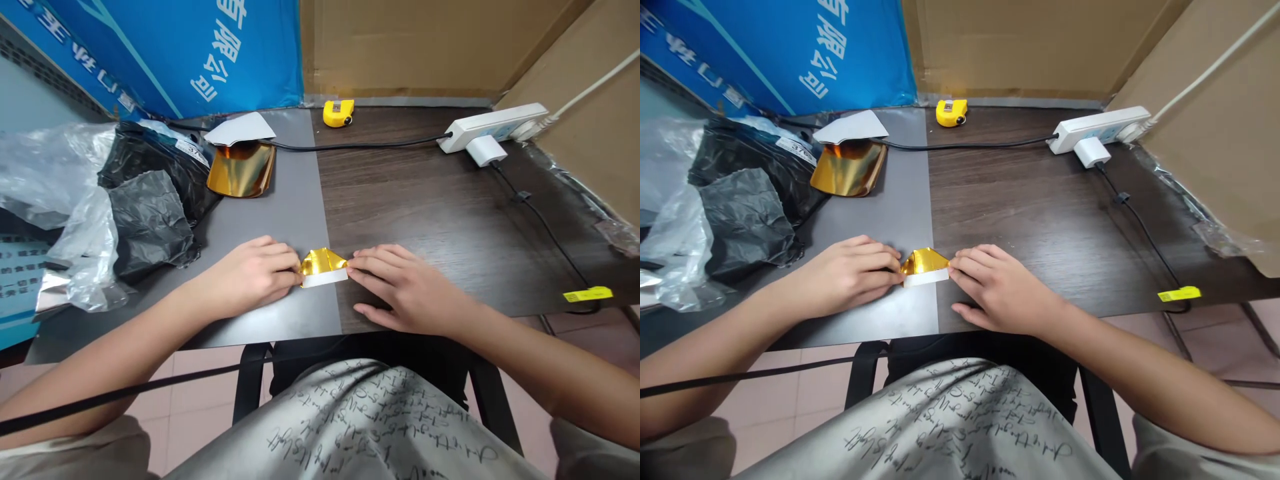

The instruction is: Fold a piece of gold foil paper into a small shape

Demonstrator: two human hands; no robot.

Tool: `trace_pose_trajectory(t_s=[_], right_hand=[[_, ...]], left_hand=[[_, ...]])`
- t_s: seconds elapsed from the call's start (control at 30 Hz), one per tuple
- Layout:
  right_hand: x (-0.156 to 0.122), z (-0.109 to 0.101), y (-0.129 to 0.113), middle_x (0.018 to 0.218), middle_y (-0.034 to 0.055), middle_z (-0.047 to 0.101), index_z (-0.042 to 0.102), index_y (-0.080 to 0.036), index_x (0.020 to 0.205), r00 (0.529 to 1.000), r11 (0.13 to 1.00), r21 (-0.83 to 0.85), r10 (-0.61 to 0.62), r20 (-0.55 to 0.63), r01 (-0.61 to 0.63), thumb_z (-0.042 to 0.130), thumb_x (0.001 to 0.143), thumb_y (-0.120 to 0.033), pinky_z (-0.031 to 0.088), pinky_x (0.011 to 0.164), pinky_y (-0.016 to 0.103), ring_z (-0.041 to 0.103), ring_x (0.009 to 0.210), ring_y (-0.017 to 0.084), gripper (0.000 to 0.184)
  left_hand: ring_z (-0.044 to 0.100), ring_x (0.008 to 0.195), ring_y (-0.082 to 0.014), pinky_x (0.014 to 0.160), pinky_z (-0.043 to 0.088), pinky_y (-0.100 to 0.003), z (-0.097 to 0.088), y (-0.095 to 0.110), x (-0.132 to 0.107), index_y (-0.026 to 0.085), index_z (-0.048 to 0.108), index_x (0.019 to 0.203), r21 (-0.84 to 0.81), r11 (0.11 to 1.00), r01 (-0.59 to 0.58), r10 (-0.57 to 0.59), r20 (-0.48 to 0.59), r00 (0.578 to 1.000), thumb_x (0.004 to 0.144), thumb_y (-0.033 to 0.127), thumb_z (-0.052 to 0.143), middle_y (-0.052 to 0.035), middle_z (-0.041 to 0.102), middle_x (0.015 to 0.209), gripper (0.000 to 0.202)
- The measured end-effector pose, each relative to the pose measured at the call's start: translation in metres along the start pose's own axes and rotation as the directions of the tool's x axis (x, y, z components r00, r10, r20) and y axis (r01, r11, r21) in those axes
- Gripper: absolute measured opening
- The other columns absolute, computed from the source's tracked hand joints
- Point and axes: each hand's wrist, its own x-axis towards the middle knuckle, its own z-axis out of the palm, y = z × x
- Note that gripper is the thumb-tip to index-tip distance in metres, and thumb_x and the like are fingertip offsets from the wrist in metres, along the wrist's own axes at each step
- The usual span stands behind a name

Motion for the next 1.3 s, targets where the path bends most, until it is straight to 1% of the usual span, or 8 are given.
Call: trace_pose_trajectory(t_s=[0.17, 0.3, 0.5, 0.6, 0.77, 0.97, 1.17, 1.3], right_hand=[[-0.010, 0.001, -0.008, 0.121, 0.0156, 0.069, 0.068, -0.001, 0.118, 0.999, 1.000, 0.015, 0.008, -0.038, -0.007, 0.063, 0.098, -0.043, 0.048, 0.101, 0.046, 0.059, 0.117, 0.031, 0.046], [-0.020, -0.002, -0.016, 0.119, 0.0131, 0.069, 0.068, -0.004, 0.119, 0.999, 0.996, 0.085, -0.031, 0.012, 0.030, 0.065, 0.099, -0.042, 0.048, 0.097, 0.045, 0.061, 0.116, 0.030, 0.043], [-0.024, 0.002, -0.034, 0.102, 0.0025, 0.075, 0.069, -0.012, 0.096, 0.992, 0.987, 0.160, -0.001, -0.122, 0.020, 0.065, 0.097, -0.012, 0.049, 0.084, 0.035, 0.065, 0.103, 0.020, 0.004], [-0.024, 0.003, -0.038, 0.099, -0.0009, 0.075, 0.068, -0.016, 0.088, 0.990, 0.974, 0.224, 0.053, -0.128, -0.023, 0.061, 0.099, -0.011, 0.046, 0.077, 0.033, 0.064, 0.096, 0.016, 0.014], [-0.024, 0.007, -0.041, 0.095, -0.0026, 0.075, 0.069, -0.018, 0.087, 0.976, 0.955, 0.263, 0.173, -0.136, -0.133, 0.073, 0.092, -0.016, 0.045, 0.077, 0.034, 0.062, 0.095, 0.016, 0.007], [-0.026, 0.018, -0.057, 0.093, 0.0020, 0.072, 0.070, -0.018, 0.089, 0.911, 0.921, 0.237, 0.358, -0.203, -0.309, 0.075, 0.090, -0.014, 0.048, 0.083, 0.039, 0.062, 0.101, 0.021, 0.006], [-0.024, 0.026, -0.072, 0.086, 0.0043, 0.070, 0.072, -0.021, 0.084, 0.805, 0.850, 0.233, 0.524, -0.279, -0.472, 0.077, 0.088, -0.019, 0.050, 0.089, 0.046, 0.064, 0.103, 0.025, 0.007], [-0.023, 0.027, -0.076, 0.080, 0.0021, 0.069, 0.072, -0.023, 0.077, 0.748, 0.806, 0.253, 0.592, -0.301, -0.536, 0.078, 0.088, -0.025, 0.043, 0.103, 0.055, 0.064, 0.100, 0.025, 0.013]], left_hand=[[0.054, 0.128, -0.0167, 0.097, 0.038, -0.027, 0.004, 0.013, -0.019, 0.020, 0.068, 0.122, -0.051, 0.997, 0.049, -0.048, 0.030, 0.998, 0.089, 0.046, 0.064, -0.0020, 0.068, 0.117, 0.042], [0.056, 0.128, -0.0183, 0.103, 0.039, -0.031, 0.005, 0.031, -0.026, 0.018, 0.067, 0.123, -0.053, 0.998, 0.025, -0.024, 0.027, 0.999, 0.086, 0.061, 0.063, -0.0025, 0.069, 0.117, 0.057], [0.061, 0.108, -0.0099, 0.094, 0.041, -0.027, 0.011, 0.068, -0.028, 0.020, 0.069, 0.106, -0.035, 0.996, 0.081, -0.084, -0.094, 0.992, 0.087, 0.033, 0.070, 0.0056, 0.073, 0.099, 0.023], [0.059, 0.097, -0.0046, 0.090, 0.042, -0.024, 0.014, 0.079, -0.027, 0.020, 0.068, 0.101, -0.196, 0.968, 0.154, -0.180, -0.124, 0.976, 0.089, 0.025, 0.067, 0.0066, 0.073, 0.093, 0.013], [0.056, 0.094, -0.0059, 0.084, 0.038, -0.024, 0.015, 0.080, -0.026, 0.019, 0.067, 0.093, -0.324, 0.915, 0.241, -0.290, -0.111, 0.951, 0.084, 0.021, 0.073, 0.0033, 0.070, 0.090, 0.011], [0.043, 0.089, -0.0067, 0.085, 0.029, -0.023, 0.017, 0.080, -0.023, 0.023, 0.066, 0.092, -0.301, 0.838, 0.455, -0.468, 0.030, 0.883, 0.089, 0.027, 0.067, 0.0042, 0.063, 0.085, 0.005], [0.036, 0.084, -0.0114, 0.081, 0.021, -0.027, 0.017, 0.082, -0.015, 0.019, 0.062, 0.086, -0.181, 0.877, 0.446, -0.446, 0.042, 0.894, 0.093, 0.027, 0.058, 0.0007, 0.057, 0.078, 0.011], [0.036, 0.085, -0.0117, 0.081, 0.020, -0.028, 0.016, 0.080, -0.015, 0.019, 0.061, 0.089, -0.201, 0.867, 0.457, -0.450, 0.083, 0.889, 0.094, 0.028, 0.057, 0.0004, 0.057, 0.081, 0.011]])
